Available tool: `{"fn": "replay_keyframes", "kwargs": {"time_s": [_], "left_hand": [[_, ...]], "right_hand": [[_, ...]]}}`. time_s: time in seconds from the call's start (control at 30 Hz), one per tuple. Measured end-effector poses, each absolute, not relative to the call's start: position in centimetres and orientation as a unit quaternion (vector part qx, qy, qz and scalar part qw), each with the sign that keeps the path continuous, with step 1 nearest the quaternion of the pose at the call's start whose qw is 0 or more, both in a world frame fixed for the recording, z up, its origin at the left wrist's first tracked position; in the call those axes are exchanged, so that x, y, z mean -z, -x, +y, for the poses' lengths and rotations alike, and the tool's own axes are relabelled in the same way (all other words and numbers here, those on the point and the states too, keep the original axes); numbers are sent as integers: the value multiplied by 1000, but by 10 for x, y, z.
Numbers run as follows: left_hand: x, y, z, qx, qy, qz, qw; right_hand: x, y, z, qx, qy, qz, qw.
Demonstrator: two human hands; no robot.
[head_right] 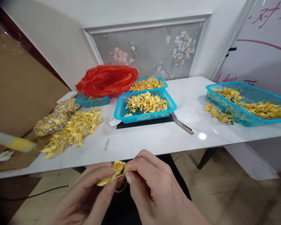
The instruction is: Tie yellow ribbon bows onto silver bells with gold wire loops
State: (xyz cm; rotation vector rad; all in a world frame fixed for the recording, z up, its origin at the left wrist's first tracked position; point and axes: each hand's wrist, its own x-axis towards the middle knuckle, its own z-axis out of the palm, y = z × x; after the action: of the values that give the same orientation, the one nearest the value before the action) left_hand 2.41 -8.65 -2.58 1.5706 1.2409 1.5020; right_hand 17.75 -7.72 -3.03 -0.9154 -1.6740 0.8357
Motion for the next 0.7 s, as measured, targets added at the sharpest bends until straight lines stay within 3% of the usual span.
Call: {"fn": "replay_keyframes", "kwargs": {"time_s": [0.33, 0.7], "left_hand": [[30, -6, -80, -516, -704, 424, 242], [28, -13, -83, -537, -642, 460, 296]], "right_hand": [[30, -169, -82, -280, 306, -729, 545], [33, -171, -83, -280, 335, -736, 517]]}}
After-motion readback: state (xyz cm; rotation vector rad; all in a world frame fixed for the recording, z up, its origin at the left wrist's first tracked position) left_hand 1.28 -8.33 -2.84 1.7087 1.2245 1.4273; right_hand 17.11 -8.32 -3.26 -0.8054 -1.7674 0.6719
